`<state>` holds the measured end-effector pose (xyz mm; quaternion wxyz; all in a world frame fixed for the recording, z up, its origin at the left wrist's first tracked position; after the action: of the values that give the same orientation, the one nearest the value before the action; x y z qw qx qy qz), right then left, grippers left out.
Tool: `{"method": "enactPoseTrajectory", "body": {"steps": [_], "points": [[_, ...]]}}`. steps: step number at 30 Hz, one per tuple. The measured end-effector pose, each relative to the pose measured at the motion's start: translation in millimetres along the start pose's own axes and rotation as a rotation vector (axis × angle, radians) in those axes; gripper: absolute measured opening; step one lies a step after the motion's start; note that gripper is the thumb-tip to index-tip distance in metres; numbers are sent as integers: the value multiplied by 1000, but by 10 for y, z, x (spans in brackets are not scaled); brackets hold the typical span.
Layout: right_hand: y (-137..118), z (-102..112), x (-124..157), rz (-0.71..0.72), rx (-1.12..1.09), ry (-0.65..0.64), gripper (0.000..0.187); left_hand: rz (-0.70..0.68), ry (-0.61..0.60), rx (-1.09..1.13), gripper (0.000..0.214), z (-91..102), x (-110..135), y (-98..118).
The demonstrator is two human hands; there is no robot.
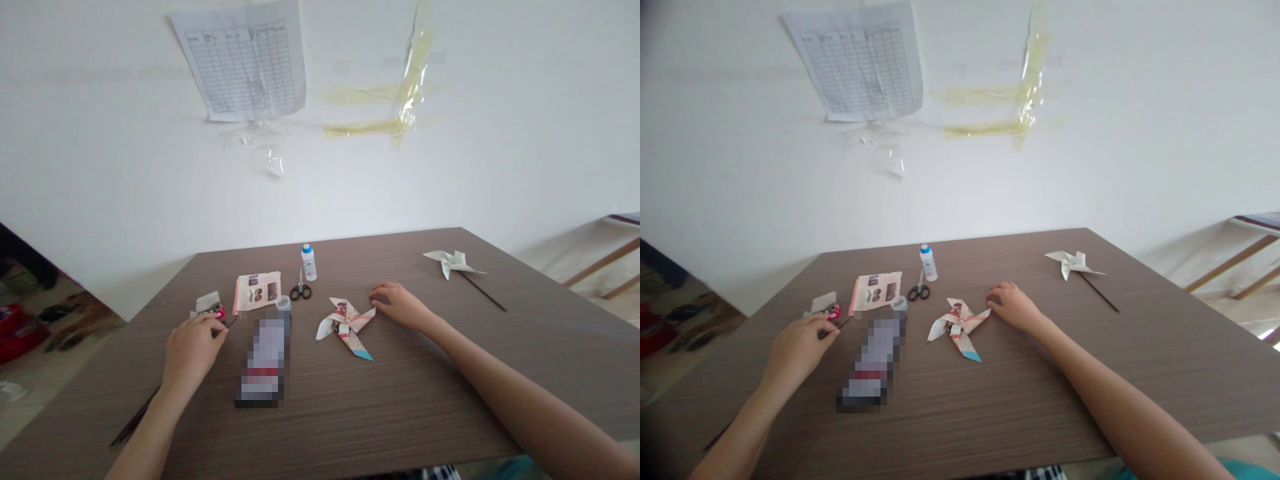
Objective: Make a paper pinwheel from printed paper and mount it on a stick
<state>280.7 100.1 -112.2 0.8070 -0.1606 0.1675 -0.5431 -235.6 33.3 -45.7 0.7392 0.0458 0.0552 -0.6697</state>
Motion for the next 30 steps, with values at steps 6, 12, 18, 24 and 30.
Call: {"method": "enactPoseTrajectory", "body": {"steps": [6, 12, 18, 24, 30], "points": [[-20, 10, 5, -11, -7, 2, 28, -92, 65, 127, 27, 70, -36, 276], [-40, 8, 14, -12, 2, 7, 27, -273, 7, 263, 24, 211, 22, 960], [-54, 32, 19, -5, 5, 5, 26, -314, -99, 275, 21, 325, -66, 1737], [-97, 83, 46, -11, 9, -6, 27, -300, -321, 143, 14, 359, -112, 2219], [-108, 113, 61, -20, 2, 14, 24, -281, -339, 73, 12, 342, -81, 2310]]}}
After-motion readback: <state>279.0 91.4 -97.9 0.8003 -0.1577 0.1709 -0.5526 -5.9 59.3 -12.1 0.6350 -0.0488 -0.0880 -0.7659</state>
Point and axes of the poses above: each hand's wrist, its own x-axis away from the middle knuckle, its own z-axis out of the back of the hand, y = z × x, the point moved 3 cm from there along -x, towards the middle knuckle, and after that the axes turned 4 degrees about -y, right-handed, at the moved point
